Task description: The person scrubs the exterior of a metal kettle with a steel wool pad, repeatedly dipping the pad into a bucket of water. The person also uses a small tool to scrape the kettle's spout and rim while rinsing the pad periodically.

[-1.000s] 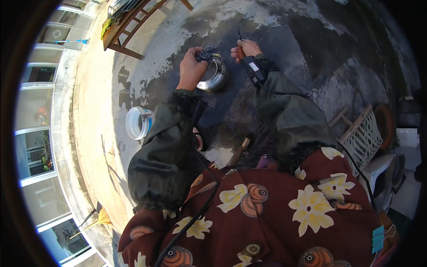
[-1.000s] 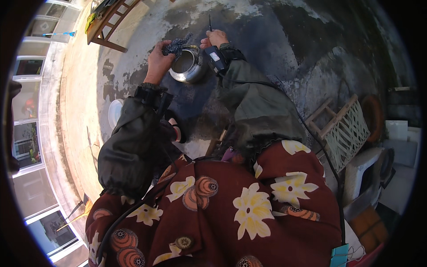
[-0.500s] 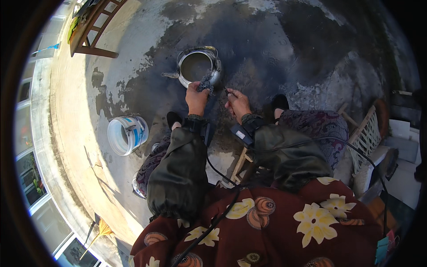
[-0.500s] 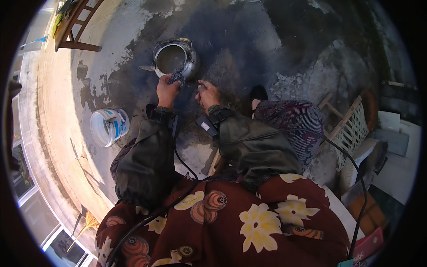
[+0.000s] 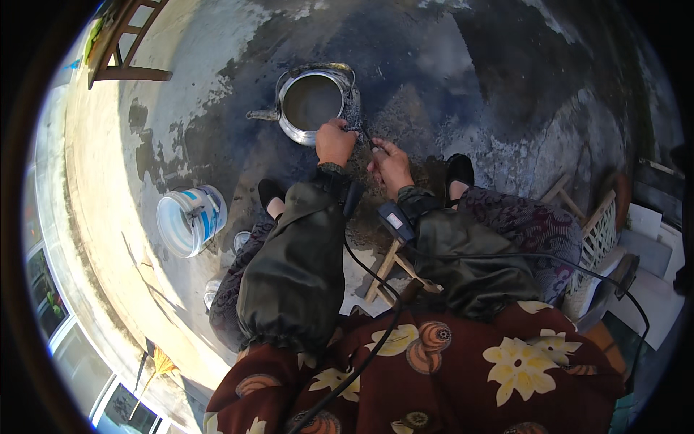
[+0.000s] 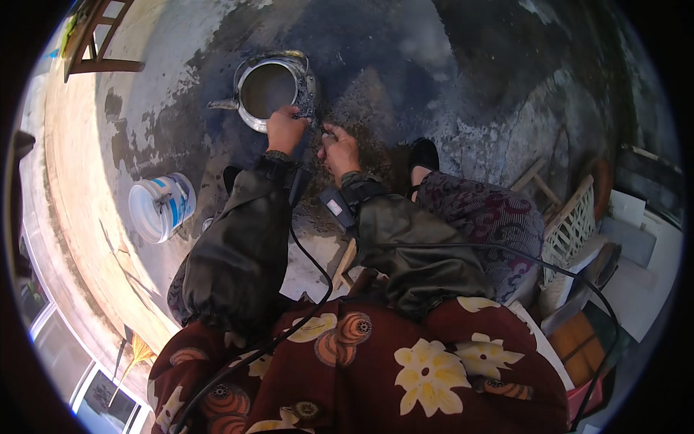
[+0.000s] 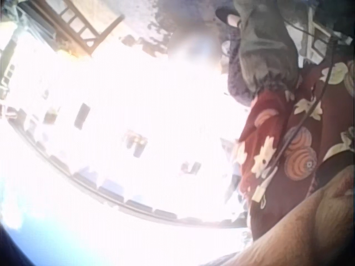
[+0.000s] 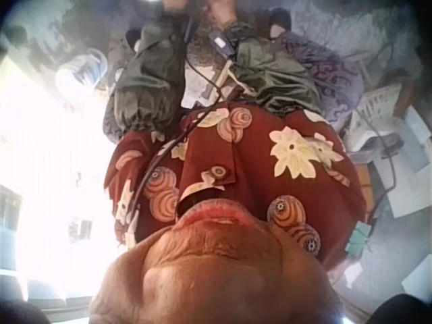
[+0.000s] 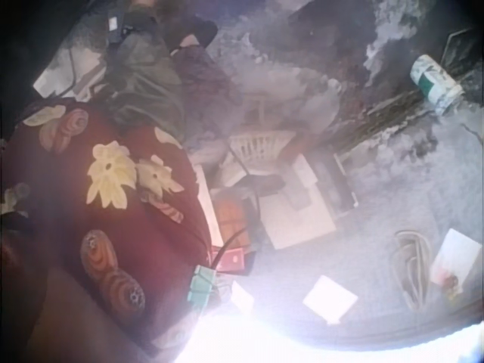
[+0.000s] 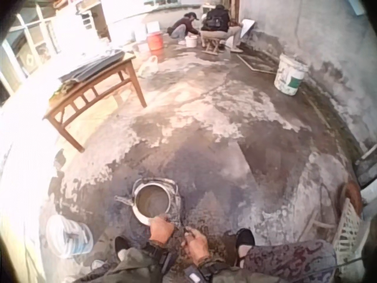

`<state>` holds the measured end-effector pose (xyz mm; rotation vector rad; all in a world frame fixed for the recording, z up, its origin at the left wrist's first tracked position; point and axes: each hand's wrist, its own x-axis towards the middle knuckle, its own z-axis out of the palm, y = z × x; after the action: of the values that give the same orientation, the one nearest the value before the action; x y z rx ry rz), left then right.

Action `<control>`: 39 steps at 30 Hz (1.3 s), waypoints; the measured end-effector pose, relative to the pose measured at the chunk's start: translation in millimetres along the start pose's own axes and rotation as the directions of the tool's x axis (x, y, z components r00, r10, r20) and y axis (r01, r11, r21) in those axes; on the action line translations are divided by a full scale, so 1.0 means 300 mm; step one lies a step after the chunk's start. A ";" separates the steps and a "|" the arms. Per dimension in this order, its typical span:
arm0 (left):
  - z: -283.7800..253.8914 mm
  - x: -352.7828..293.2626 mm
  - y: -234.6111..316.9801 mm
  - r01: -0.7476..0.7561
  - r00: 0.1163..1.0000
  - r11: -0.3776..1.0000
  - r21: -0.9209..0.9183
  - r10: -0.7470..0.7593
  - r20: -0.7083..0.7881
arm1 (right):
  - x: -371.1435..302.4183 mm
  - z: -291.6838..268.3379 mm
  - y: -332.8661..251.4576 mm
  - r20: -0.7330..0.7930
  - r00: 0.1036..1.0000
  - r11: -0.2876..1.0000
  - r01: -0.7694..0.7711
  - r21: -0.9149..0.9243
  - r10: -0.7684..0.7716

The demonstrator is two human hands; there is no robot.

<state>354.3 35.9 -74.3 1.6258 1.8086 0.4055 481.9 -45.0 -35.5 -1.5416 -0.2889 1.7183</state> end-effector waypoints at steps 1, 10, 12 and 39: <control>-0.025 -0.022 -0.005 0.041 0.998 0.999 -0.025 -0.040 0.040 | -0.005 -0.004 0.000 0.002 1.000 0.999 -0.019 -0.027 0.019; -0.546 -0.050 0.028 0.113 0.992 0.992 -0.062 -0.108 0.071 | -0.072 0.030 -0.087 0.088 0.996 0.999 -0.030 0.036 0.027; -0.682 -0.078 0.054 0.122 0.990 0.986 -0.109 -0.113 0.089 | -0.109 0.039 -0.141 0.141 0.990 0.999 -0.031 0.006 0.030; -0.833 -0.992 -0.764 0.206 0.880 0.529 -0.823 -0.468 -0.080 | -0.418 0.192 -0.283 0.246 0.968 0.904 0.058 -0.424 0.053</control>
<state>19.5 -242.2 43.9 0.5605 1.6954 1.1361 456.2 -54.9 124.1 -1.6155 -0.8501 1.9401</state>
